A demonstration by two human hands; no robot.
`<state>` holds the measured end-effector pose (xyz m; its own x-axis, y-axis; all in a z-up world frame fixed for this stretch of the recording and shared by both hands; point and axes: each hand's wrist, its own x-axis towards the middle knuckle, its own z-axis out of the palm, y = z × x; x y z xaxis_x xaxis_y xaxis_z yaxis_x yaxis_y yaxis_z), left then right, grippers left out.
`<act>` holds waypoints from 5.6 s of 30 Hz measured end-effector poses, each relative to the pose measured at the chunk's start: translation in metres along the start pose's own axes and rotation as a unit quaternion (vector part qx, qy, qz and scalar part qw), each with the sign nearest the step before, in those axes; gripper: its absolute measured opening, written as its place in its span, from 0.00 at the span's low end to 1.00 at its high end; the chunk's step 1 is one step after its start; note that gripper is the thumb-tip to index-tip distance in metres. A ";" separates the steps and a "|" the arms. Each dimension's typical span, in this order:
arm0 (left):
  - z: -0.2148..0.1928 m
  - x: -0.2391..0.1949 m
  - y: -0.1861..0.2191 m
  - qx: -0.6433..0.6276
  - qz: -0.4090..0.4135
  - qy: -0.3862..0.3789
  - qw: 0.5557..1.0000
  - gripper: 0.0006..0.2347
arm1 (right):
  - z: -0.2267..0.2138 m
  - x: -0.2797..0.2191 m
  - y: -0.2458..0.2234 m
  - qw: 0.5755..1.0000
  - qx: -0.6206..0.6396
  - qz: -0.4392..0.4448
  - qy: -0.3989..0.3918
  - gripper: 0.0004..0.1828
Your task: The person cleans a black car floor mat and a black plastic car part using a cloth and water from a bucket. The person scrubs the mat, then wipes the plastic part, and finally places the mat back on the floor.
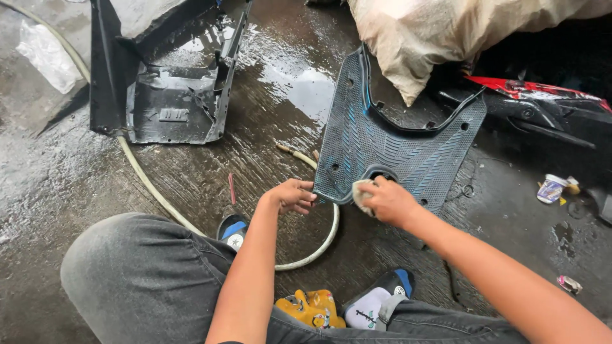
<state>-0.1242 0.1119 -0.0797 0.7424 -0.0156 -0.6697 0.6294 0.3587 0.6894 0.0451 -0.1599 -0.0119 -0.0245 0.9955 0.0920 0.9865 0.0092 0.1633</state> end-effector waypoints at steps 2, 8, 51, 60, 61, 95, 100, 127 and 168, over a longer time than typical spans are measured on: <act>-0.001 0.000 0.000 0.000 -0.008 0.001 1.000 0.28 | -0.013 -0.014 0.015 1.000 -0.003 0.025 -0.008 0.10; 0.000 -0.002 0.004 -0.003 -0.024 0.000 1.000 0.28 | -0.015 -0.008 -0.022 0.982 0.155 0.065 0.090 0.22; 0.123 -0.021 0.207 0.013 0.344 0.264 0.901 0.13 | -0.161 -0.127 0.082 0.449 0.588 0.621 0.260 0.30; 0.158 -0.052 0.254 0.285 0.344 0.223 0.866 0.15 | -0.173 -0.132 0.099 0.301 0.640 0.615 0.348 0.17; 0.169 -0.055 0.252 0.285 0.341 0.221 0.868 0.15 | -0.170 -0.136 0.100 0.299 0.639 0.618 0.346 0.17; 0.130 -0.142 0.229 0.369 0.578 0.116 0.719 0.18 | -0.290 -0.056 0.026 0.740 0.354 0.359 0.445 0.24; 0.125 -0.123 0.197 0.370 0.553 0.116 0.737 0.16 | -0.278 -0.009 0.014 0.876 0.037 0.334 0.345 0.28; 0.139 -0.142 0.192 0.259 0.514 0.160 0.802 0.17 | -0.275 -0.026 0.036 0.853 0.032 0.293 0.430 0.23; 0.156 -0.146 0.191 0.158 0.577 0.110 0.794 0.32 | -0.366 0.109 0.008 0.960 0.218 0.156 -0.085 0.13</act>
<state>-0.0766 0.0376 0.1931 0.8305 0.3297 0.4489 -0.3877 -0.2365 0.8909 -0.0094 -0.0858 0.3591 0.2723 0.9572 -0.0980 0.9166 -0.2890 -0.2763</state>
